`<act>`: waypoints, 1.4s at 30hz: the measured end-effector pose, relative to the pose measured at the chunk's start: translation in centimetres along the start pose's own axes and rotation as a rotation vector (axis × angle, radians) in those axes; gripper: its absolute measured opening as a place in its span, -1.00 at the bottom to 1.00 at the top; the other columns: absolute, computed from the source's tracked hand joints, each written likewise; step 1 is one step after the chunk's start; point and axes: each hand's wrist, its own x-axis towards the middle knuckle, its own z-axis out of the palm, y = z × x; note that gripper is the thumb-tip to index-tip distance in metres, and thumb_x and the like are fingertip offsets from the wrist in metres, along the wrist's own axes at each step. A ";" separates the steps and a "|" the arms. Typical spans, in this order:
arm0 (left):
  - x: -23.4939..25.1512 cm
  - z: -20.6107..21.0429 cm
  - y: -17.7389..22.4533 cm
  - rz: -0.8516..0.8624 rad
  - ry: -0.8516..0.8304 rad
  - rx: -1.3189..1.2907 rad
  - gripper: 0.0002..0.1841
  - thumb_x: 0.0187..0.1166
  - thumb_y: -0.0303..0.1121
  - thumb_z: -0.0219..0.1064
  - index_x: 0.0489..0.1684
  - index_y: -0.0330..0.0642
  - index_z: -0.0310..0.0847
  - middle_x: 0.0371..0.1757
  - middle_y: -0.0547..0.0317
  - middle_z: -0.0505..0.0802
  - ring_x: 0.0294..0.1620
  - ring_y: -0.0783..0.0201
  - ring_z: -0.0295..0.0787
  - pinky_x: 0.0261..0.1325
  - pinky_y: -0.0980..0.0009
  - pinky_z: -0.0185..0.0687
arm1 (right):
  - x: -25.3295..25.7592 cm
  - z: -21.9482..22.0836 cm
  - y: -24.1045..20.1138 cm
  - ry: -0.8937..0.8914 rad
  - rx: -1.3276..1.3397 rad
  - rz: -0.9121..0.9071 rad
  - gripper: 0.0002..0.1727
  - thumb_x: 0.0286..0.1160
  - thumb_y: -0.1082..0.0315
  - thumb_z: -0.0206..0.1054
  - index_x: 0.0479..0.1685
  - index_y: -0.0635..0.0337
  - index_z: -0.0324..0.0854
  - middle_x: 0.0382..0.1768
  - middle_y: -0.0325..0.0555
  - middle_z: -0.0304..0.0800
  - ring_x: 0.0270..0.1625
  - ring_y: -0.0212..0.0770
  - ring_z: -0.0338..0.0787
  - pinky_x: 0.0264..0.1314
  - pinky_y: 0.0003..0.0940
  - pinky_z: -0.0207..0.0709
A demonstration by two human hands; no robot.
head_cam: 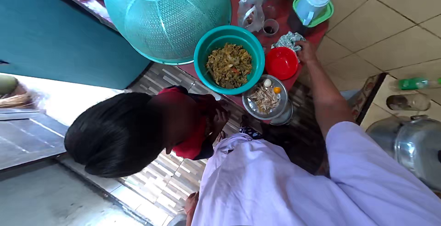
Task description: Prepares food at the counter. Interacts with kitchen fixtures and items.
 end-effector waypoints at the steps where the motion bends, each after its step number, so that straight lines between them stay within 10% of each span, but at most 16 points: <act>1: -0.7 -0.2 0.0 -0.019 -0.012 0.009 -0.62 0.76 -0.21 0.26 0.24 -0.37 0.73 0.22 -0.37 0.82 0.36 -0.28 0.70 0.45 -0.24 0.47 | 0.2 0.1 -0.4 0.021 0.004 0.033 -0.56 0.46 0.59 0.33 0.37 0.31 0.66 0.38 0.43 0.67 0.51 0.42 0.61 0.59 0.37 0.37; 6: -3.7 0.2 -0.3 -0.041 -0.030 -0.043 -0.69 0.76 -0.35 0.24 0.21 -0.44 0.71 0.20 -0.41 0.81 0.32 -0.25 0.72 0.45 -0.16 0.48 | 1.6 0.2 -1.6 0.104 -0.013 0.240 -0.57 0.50 0.50 0.28 0.39 0.27 0.61 0.28 0.41 0.75 0.38 0.43 0.71 0.39 0.45 0.49; 14: -2.7 1.0 -0.9 -0.091 -0.035 -0.059 -0.64 0.76 -0.27 0.27 0.28 -0.38 0.70 0.25 -0.37 0.81 0.36 -0.23 0.71 0.47 -0.19 0.47 | -3.8 -0.8 -0.9 0.221 0.145 0.119 -0.40 0.53 0.37 0.40 0.61 0.22 0.48 0.53 0.38 0.49 0.62 0.29 0.48 0.67 0.13 0.39; 19: -0.9 1.8 -1.0 -0.077 -0.061 -0.028 -0.63 0.74 -0.20 0.28 0.26 -0.31 0.73 0.23 -0.33 0.82 0.35 -0.25 0.71 0.44 -0.26 0.48 | -8.9 1.0 -1.1 0.055 0.360 0.380 -0.49 0.80 0.02 0.19 0.32 0.33 0.68 0.10 0.29 0.81 0.03 0.09 0.85 0.22 0.08 0.69; 25: -0.8 0.7 0.7 -0.049 -0.009 -0.064 -0.62 0.75 -0.20 0.27 0.24 -0.36 0.72 0.21 -0.35 0.82 0.35 -0.26 0.71 0.45 -0.25 0.46 | -8.1 2.4 -1.8 0.041 0.396 0.429 -0.64 0.71 0.23 0.29 0.16 0.38 0.75 -0.08 0.26 0.85 -0.23 -0.01 0.86 0.00 0.00 0.76; 33: -0.8 0.6 0.3 -0.065 -0.015 -0.089 -0.62 0.75 -0.20 0.28 0.25 -0.35 0.72 0.22 -0.34 0.82 0.36 -0.24 0.71 0.46 -0.23 0.45 | -7.4 2.1 -1.7 0.145 0.400 0.391 -0.57 0.73 0.12 0.29 0.28 0.30 0.71 0.07 0.26 0.83 -0.08 0.06 0.88 0.10 0.05 0.76; 37: -1.4 0.4 0.7 0.000 -0.040 -0.072 -0.65 0.71 -0.24 0.32 0.25 -0.33 0.72 0.19 -0.33 0.83 0.32 -0.23 0.73 0.43 -0.22 0.49 | -9.8 1.4 -2.3 0.202 0.217 0.273 -0.52 0.74 0.18 0.22 0.49 0.29 0.58 0.29 0.31 0.74 0.36 0.21 0.73 0.50 0.16 0.51; 42: -1.8 -1.5 3.4 0.145 -0.053 -0.018 -0.67 0.72 -0.26 0.30 0.24 -0.30 0.74 0.15 -0.30 0.85 0.29 -0.23 0.76 0.41 -0.24 0.53 | -15.7 0.6 -4.7 0.060 0.172 0.258 -0.65 0.78 0.34 0.17 0.33 0.34 0.68 0.23 0.36 0.78 0.30 0.29 0.77 0.45 0.24 0.53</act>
